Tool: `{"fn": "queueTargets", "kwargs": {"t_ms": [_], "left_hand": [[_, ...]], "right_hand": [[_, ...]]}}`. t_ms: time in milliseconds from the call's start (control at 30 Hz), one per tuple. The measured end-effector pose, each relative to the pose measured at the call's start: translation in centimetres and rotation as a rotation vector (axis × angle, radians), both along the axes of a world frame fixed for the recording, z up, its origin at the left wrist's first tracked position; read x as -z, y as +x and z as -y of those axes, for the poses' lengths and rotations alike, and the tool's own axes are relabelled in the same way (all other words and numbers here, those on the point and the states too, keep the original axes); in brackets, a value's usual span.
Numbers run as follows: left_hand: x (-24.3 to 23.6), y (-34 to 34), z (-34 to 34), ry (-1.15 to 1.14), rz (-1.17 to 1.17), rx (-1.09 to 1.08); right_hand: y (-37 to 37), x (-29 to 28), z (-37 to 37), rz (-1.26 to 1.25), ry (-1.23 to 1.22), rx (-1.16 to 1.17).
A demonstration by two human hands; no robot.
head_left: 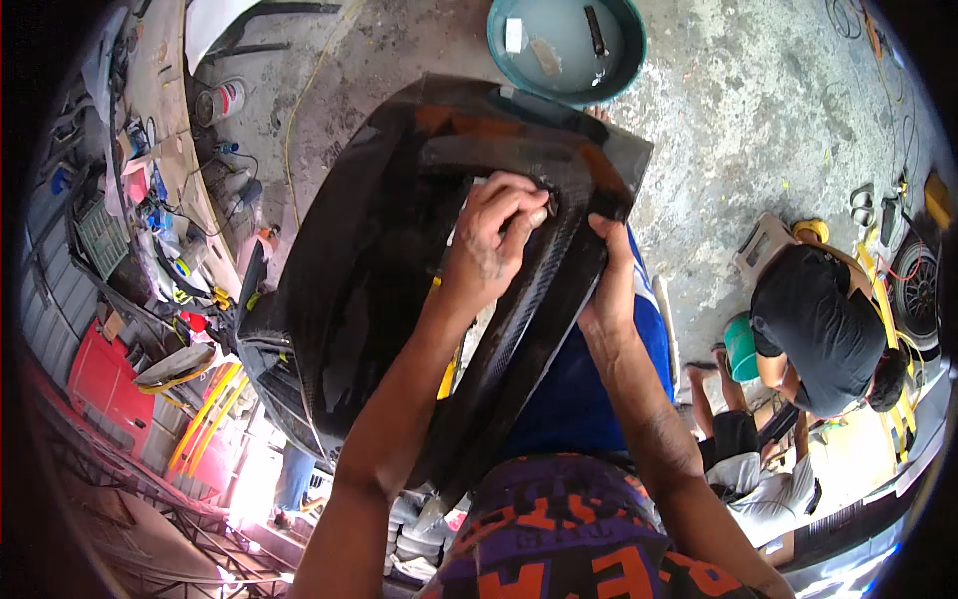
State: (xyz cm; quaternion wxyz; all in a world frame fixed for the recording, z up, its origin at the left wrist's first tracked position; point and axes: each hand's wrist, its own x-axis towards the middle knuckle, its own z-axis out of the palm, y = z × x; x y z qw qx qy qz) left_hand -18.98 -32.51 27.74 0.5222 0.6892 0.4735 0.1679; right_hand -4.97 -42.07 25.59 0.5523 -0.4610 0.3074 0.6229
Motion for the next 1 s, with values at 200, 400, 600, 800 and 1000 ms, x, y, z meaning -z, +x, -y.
{"fn": "queueTargets", "kwargs": {"t_ms": [200, 400, 600, 800, 1000], "left_hand": [[-0.4, -0.4, -0.9, 0.014, -0.017, -0.069], [-0.3, 0.3, 0.4, -0.057, 0.007, -0.019], [-0.3, 0.2, 0.3, -0.018, -0.032, 0.002], [-0.2, 0.4, -0.1, 0.043, 0.107, 0.009], [0.0, 0.4, -0.3, -0.015, 0.002, -0.005]], "right_hand": [[0.0, -0.6, -0.4, 0.012, 0.032, -0.005], [-0.1, -0.5, -0.2, 0.066, -0.046, 0.018], [-0.2, -0.4, -0.2, 0.091, -0.021, 0.016], [-0.2, -0.5, -0.4, 0.072, -0.019, 0.031], [0.0, -0.3, -0.5, 0.028, -0.045, -0.027]]}}
